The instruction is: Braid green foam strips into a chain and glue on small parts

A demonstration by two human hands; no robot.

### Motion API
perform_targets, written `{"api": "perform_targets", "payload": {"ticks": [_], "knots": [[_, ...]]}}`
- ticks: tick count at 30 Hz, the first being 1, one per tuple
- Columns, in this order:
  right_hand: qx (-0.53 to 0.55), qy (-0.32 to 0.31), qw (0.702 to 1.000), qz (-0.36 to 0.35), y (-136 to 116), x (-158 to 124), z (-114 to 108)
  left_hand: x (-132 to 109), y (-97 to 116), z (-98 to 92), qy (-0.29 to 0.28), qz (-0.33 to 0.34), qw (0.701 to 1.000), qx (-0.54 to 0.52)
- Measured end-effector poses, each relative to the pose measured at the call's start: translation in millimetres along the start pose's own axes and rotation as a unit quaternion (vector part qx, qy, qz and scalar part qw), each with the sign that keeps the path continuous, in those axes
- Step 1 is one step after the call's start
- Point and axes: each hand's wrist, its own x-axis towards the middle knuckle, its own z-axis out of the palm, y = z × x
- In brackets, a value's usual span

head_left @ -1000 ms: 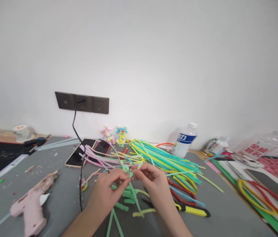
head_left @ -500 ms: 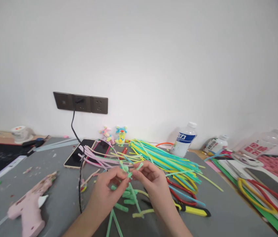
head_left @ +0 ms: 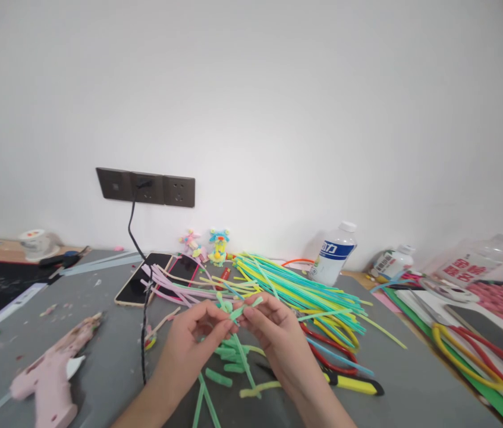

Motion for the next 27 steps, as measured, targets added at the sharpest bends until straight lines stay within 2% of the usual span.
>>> {"api": "perform_targets", "payload": {"ticks": [6, 18, 20, 23, 25, 27], "knots": [[-0.021, -0.001, 1.0, -0.003, -3, -1, 0, 5, -5, -1.3, 0.009, -0.082, 0.995, -0.056], [-0.025, -0.015, 1.0, -0.012, -2, 0, -1, 7, 1, -4.4, 0.014, -0.077, 0.993, -0.093], [-0.063, 0.0, 0.996, -0.057, 0, 0, -2, 7, 1, -3.4, 0.007, -0.096, 0.989, -0.113], [-0.153, 0.047, 0.969, -0.188, 0, -2, -2, 6, 1, -1.6, 0.008, -0.137, 0.978, -0.154], [-0.227, 0.055, 0.929, -0.289, -1, -6, -1, 7, 2, -1.1, 0.015, -0.162, 0.969, -0.187], [-0.309, 0.015, 0.876, -0.371, -2, -10, 1, 7, 1, -1.5, 0.007, -0.182, 0.957, -0.224]]}}
